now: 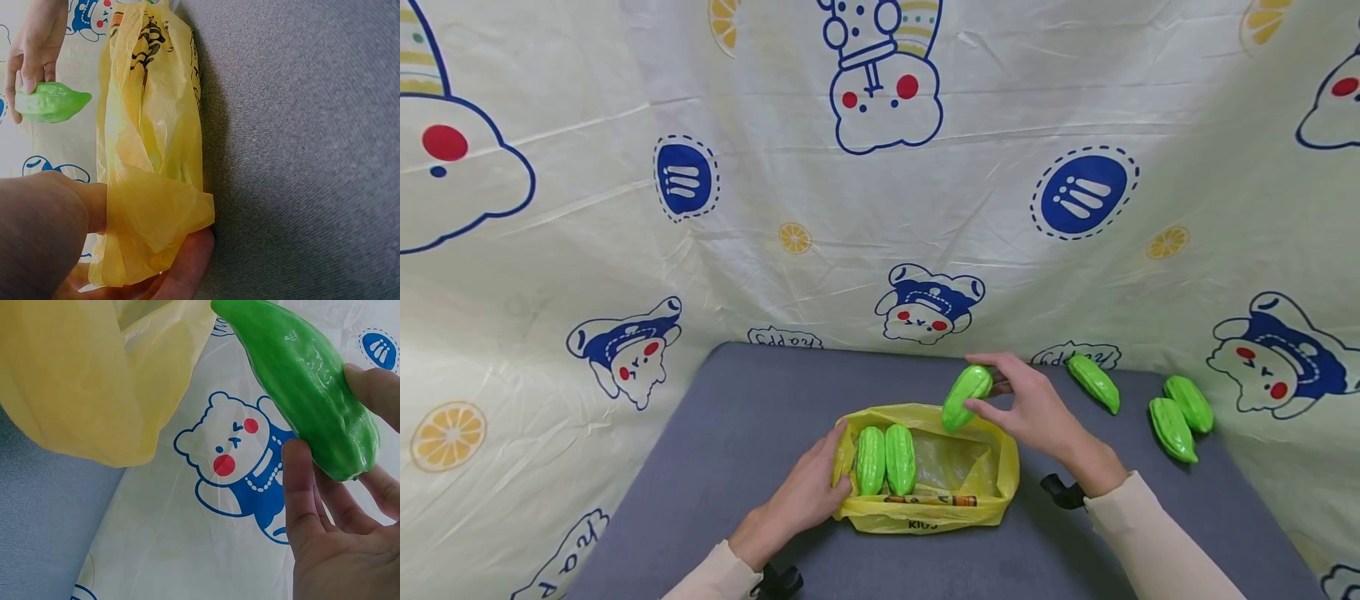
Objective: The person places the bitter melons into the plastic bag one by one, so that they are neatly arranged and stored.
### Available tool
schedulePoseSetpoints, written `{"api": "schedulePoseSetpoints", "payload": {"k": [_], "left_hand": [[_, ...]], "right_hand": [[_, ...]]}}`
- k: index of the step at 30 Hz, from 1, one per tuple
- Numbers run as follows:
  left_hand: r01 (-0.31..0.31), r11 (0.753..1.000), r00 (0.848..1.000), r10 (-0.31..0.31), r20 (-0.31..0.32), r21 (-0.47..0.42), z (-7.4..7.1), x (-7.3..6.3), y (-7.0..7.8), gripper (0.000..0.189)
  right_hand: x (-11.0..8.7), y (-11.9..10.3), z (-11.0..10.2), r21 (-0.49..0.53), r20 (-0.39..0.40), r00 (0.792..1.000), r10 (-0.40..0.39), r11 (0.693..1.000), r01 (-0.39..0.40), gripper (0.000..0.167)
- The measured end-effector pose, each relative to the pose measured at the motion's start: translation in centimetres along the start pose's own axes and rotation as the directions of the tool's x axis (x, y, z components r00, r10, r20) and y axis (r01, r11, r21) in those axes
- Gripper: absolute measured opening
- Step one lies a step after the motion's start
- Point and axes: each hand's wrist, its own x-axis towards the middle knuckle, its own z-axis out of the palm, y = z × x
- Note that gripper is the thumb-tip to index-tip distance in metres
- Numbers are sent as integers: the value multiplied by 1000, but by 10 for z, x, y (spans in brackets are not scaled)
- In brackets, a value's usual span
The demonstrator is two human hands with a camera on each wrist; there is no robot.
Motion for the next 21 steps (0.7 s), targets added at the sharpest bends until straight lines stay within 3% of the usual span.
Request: {"api": "schedulePoseSetpoints", "payload": {"k": [10,21], "left_hand": [[11,1000,1000,-11,14,-9,0,1,1,88],[-10,1000,1000,10,-5,6,1,0,0,86]], "right_hand": [[-1,-5,1,20,49,998,47,999,-48,69],[0,-8,6,65,106,992,69,995,-76,58]]}}
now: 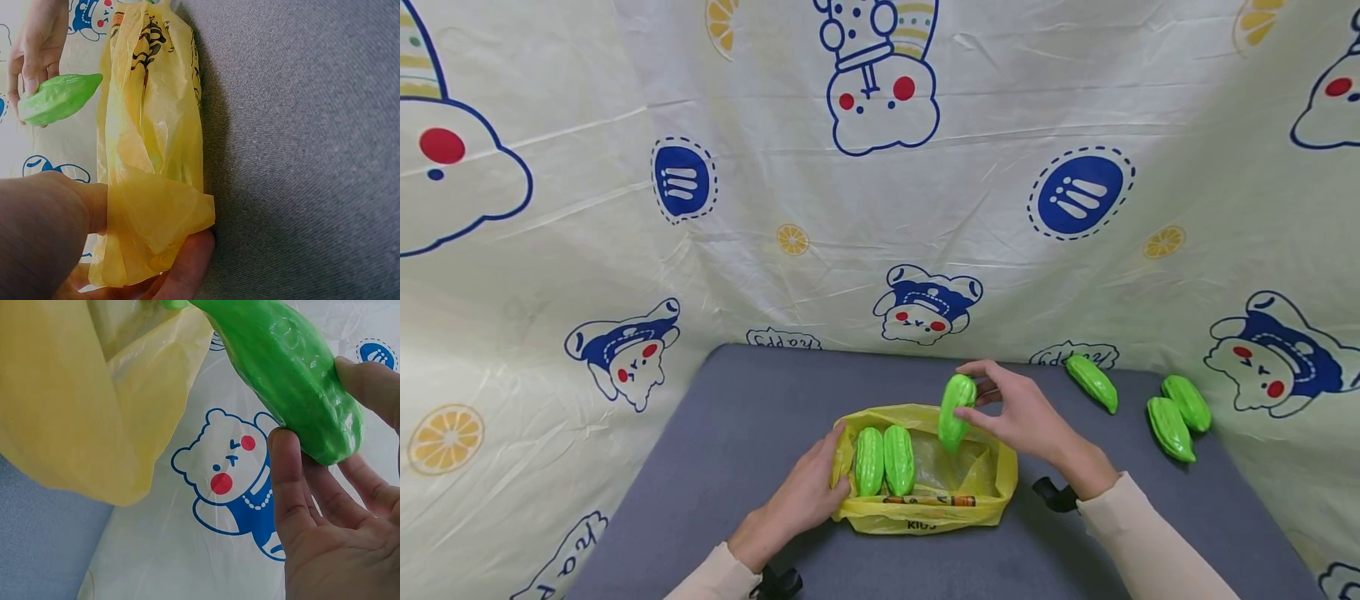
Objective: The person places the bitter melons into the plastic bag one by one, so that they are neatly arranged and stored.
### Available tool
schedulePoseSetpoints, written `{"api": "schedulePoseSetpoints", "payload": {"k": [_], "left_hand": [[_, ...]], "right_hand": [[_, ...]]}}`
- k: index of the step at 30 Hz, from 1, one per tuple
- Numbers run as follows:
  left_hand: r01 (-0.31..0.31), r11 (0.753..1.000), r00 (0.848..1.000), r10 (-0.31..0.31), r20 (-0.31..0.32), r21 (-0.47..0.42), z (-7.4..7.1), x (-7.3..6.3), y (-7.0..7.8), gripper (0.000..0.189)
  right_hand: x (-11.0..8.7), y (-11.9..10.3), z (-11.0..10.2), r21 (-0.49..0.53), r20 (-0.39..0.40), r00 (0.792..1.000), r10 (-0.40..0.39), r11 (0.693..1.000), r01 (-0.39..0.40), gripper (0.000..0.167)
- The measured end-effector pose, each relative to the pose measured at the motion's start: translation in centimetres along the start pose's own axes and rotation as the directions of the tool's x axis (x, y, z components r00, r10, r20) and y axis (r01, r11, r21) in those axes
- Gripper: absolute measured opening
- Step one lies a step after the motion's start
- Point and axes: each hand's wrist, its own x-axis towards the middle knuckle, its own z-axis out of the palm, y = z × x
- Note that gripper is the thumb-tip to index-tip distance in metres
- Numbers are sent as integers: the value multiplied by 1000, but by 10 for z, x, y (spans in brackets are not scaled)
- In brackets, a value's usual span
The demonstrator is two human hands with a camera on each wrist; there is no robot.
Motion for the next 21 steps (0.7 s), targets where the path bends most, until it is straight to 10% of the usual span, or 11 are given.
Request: {"api": "schedulePoseSetpoints", "payload": {"k": [21], "left_hand": [[0,1000,1000,0,-2,-8,-2,-1,3,86]], "right_hand": [[3,-3,7,61,91,996,6,998,-11,58]]}}
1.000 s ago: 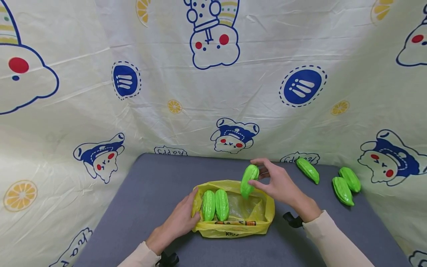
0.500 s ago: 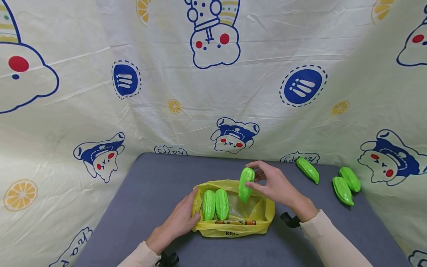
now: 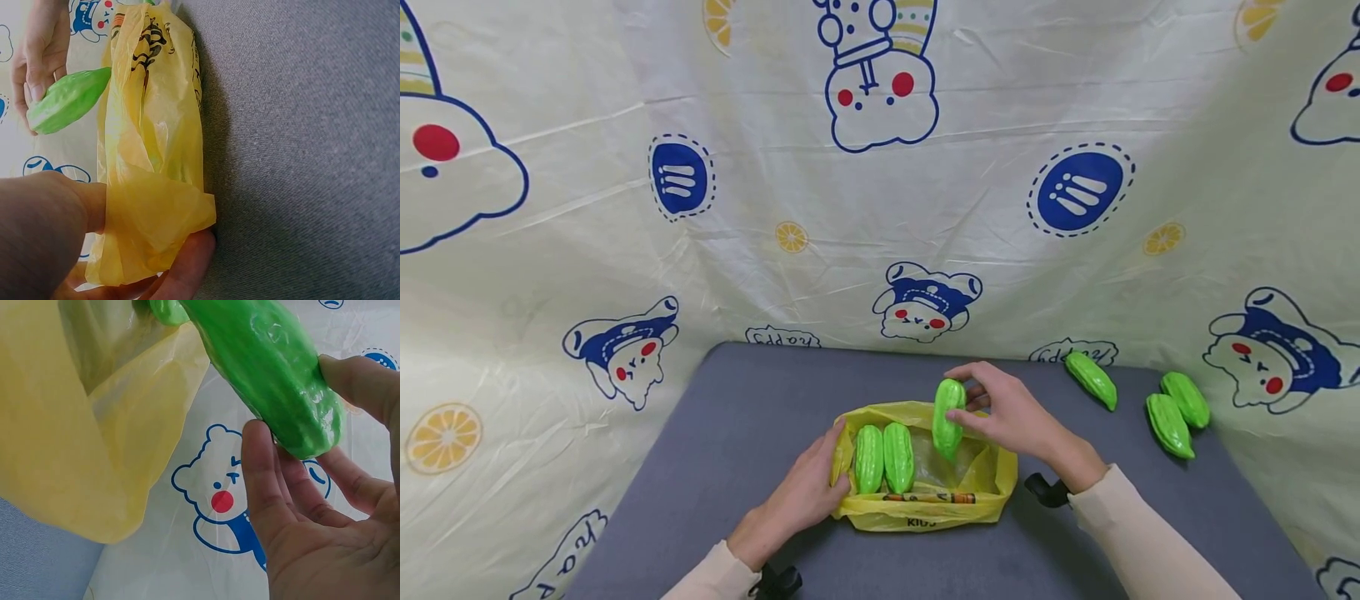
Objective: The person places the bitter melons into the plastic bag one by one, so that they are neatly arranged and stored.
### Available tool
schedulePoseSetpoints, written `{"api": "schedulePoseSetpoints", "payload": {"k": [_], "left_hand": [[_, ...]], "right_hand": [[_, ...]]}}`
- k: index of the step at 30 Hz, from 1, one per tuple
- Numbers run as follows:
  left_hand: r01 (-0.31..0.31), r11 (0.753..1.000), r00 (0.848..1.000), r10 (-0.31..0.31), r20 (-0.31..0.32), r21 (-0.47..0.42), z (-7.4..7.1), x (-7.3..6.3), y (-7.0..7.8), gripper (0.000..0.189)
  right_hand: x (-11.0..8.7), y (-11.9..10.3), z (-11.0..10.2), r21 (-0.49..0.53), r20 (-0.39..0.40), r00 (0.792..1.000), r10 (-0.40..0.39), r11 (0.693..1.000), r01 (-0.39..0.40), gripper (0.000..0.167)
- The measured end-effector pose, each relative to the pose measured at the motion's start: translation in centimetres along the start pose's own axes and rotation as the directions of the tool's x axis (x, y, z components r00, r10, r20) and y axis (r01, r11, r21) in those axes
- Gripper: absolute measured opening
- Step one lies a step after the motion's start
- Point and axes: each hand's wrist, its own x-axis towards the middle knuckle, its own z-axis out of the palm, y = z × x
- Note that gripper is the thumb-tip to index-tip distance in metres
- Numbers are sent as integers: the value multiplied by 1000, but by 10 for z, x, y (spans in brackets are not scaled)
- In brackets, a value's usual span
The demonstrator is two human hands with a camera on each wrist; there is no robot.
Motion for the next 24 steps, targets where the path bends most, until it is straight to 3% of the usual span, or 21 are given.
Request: {"api": "schedulePoseSetpoints", "payload": {"k": [24], "left_hand": [[-1,1000,1000,1,14,7,-3,0,2,86]], "right_hand": [[5,-1,6,19,97,995,20,1000,-22,56]]}}
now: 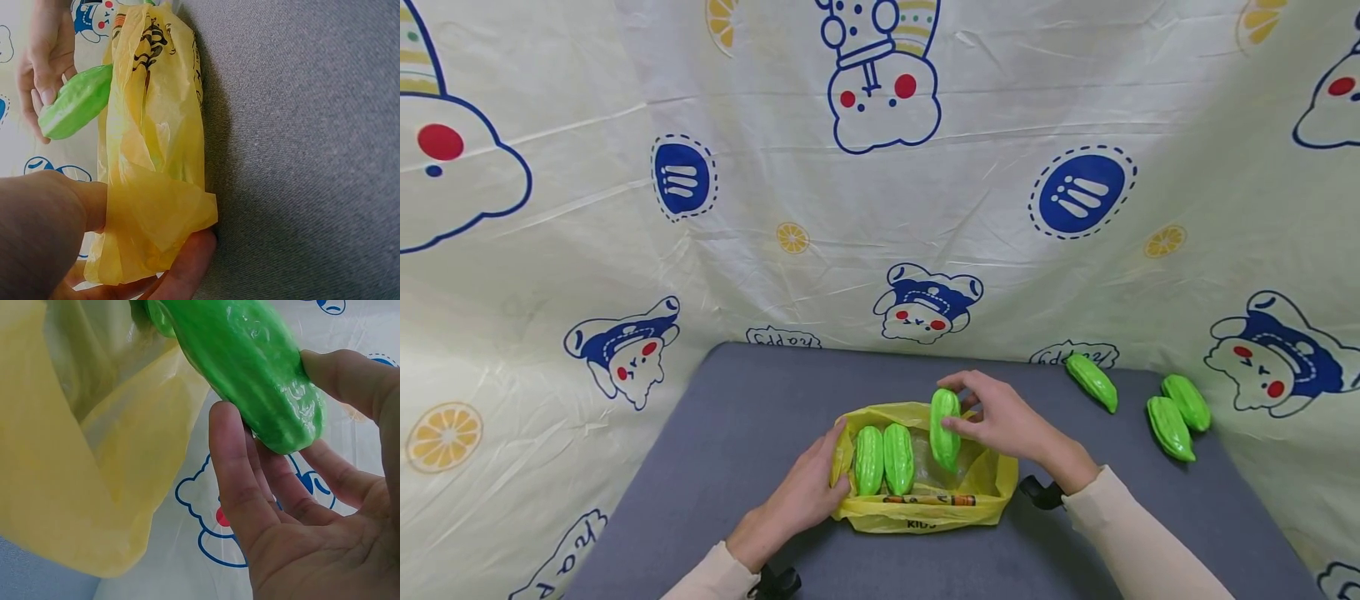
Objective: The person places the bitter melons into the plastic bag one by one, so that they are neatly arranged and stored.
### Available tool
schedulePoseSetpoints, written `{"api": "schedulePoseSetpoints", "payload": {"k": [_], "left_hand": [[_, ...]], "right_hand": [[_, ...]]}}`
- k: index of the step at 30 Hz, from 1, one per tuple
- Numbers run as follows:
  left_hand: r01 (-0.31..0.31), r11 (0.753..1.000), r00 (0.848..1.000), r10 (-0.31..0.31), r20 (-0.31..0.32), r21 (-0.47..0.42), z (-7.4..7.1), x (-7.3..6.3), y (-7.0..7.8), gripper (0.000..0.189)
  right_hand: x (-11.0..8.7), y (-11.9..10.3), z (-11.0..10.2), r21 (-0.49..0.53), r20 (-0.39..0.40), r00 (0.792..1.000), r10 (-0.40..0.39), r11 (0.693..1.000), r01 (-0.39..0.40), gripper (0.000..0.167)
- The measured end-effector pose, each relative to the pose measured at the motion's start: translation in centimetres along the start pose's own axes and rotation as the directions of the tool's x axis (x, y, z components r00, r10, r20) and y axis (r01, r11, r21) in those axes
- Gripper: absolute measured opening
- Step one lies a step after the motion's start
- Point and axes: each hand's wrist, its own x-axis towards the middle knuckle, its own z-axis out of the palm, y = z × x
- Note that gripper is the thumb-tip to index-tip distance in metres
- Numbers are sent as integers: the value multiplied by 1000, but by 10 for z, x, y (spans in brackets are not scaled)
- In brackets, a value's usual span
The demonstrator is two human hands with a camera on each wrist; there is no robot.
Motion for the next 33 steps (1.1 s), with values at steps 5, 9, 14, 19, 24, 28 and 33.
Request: {"api": "schedulePoseSetpoints", "payload": {"k": [5,9,14,19,24,28,33], "left_hand": [[2,1000,1000,-2,-3,-6,0,0,0,87],[3,1000,1000,-3,-8,-2,1,0,0,86],[1,1000,1000,-1,-11,-6,0,0,1,86],[0,1000,1000,0,-13,-1,0,-1,1,86],[-5,1000,1000,5,-20,5,1,-1,1,86],[-4,1000,1000,4,-22,8,1,-1,1,86],[-5,1000,1000,5,-16,7,0,0,1,86]], "right_hand": [[2,2,3,-6,17,1000,7,1000,-7,58],[3,2,4,-12,26,1000,2,1000,-2,57],[5,-2,5,-17,44,999,15,1000,-14,54],[7,-3,7,-33,65,997,30,999,-28,52],[9,-3,10,-44,88,996,34,999,-31,50],[11,-3,11,-52,102,994,44,998,-39,51],[13,-3,13,-55,114,992,56,997,-50,51]]}}
